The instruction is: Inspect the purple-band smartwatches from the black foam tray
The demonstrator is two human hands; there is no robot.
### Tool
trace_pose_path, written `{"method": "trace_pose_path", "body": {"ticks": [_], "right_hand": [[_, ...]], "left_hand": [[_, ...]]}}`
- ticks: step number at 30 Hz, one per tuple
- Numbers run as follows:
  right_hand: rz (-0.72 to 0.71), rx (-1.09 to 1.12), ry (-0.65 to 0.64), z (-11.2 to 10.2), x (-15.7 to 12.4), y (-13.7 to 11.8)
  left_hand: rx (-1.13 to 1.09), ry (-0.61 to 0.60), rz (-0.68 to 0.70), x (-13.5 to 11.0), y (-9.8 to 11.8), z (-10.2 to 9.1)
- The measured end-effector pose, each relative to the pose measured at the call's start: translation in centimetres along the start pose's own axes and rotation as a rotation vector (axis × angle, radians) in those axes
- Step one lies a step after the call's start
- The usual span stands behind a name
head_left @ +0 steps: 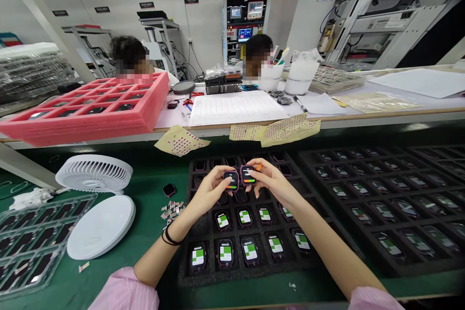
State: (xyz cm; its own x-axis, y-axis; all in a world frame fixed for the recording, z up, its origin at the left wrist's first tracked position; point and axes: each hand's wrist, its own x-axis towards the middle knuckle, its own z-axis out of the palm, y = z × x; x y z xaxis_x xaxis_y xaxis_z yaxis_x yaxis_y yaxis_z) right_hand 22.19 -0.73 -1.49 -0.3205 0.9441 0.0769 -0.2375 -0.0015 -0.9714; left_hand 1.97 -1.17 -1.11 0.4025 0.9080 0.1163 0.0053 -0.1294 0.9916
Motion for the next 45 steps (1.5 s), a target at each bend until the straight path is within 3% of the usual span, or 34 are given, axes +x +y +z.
{"method": "trace_pose_path", "body": {"ticks": [7,15,24,35,45], "right_hand": [[-0.027,-0.018,-0.047,-0.3,0.0,0.0],[0.001,0.126,-0.068,-0.1,-0.1,-0.4],[-0.070,-0.044,0.009,-0.1,-0.1,0.0],[-0.091,-0.082,-0.044,-0.1,0.1,0.6],[-0.067,-0.113,0.017,-0.2,0.2,0.5]], "left_hand": [[-0.021,0.000,-0.040,-0.2,0.7,-0.3],[-0.320,-0.146,-0.058,-0.6,1.4,-0.9],[0.100,0.045,0.077,-0.2,0.5,-0.7],[0.103,0.093,0.079,0.2,-0.2,-0.5],[0.057,0.091,0.090,0.3,0.0,-0.5]]}}
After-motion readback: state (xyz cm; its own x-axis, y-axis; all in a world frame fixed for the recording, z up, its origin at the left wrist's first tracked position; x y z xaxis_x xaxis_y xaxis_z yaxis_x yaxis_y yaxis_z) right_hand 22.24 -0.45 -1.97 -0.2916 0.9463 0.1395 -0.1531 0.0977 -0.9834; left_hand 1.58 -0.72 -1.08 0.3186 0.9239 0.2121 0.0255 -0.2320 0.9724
